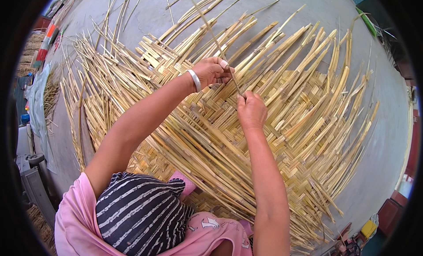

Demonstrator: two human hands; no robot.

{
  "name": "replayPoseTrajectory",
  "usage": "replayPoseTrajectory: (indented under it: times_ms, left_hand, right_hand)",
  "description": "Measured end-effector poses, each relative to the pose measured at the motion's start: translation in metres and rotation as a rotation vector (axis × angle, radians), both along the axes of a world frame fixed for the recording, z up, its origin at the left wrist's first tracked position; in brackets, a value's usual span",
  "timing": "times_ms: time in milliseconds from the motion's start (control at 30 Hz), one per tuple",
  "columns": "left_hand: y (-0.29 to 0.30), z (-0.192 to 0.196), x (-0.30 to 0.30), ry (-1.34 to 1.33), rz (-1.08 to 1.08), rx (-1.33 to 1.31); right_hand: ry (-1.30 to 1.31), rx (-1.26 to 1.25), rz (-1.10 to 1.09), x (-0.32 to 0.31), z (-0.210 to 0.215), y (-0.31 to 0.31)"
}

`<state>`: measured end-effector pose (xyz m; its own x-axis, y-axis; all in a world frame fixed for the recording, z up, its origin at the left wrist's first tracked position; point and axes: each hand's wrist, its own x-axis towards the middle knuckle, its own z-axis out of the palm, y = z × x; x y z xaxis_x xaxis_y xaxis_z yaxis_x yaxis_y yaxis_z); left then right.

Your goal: The person weaves a large flat basket using dried palm leaves. They interlace the leaves by hand, adjusting and tightening the weave to form a consistent pattern.

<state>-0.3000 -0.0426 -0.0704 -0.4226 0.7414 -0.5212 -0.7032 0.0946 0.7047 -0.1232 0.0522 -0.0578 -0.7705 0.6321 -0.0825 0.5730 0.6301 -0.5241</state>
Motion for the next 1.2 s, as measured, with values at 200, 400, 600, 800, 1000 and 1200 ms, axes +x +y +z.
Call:
replayPoseTrajectory:
  times_ms: [200, 400, 600, 800, 1000, 1200]
  left_hand:
    - [0.052, -0.016, 0.005, 0.671, -0.362, -0.253]
    - [0.087, 0.0, 0.023, 1.145, -0.695, -0.605]
    - [0.091, 0.011, 0.015, 1.015, -0.815, -0.622]
    - [0.08, 0.0, 0.013, 1.005, -0.696, -0.48]
    - [0.074, -0.007, 0.017, 1.179, -0.646, -0.507]
    - [0.062, -0.009, 0.002, 0.593, -0.575, -0.271]
  right_hand:
    - [0.032, -0.093, -0.153, -0.003, 0.002, -0.002]
    - [0.109, -0.167, -0.244, 0.004, 0.008, -0.001]
    - [0.219, -0.229, -0.267, 0.014, 0.017, -0.006]
    - [0.247, -0.22, -0.3, 0.017, 0.014, -0.006]
    - [0.261, -0.316, -0.34, 0.017, -0.001, -0.001]
    - [0.18, -0.369, -0.363, 0.005, -0.013, 0.005]
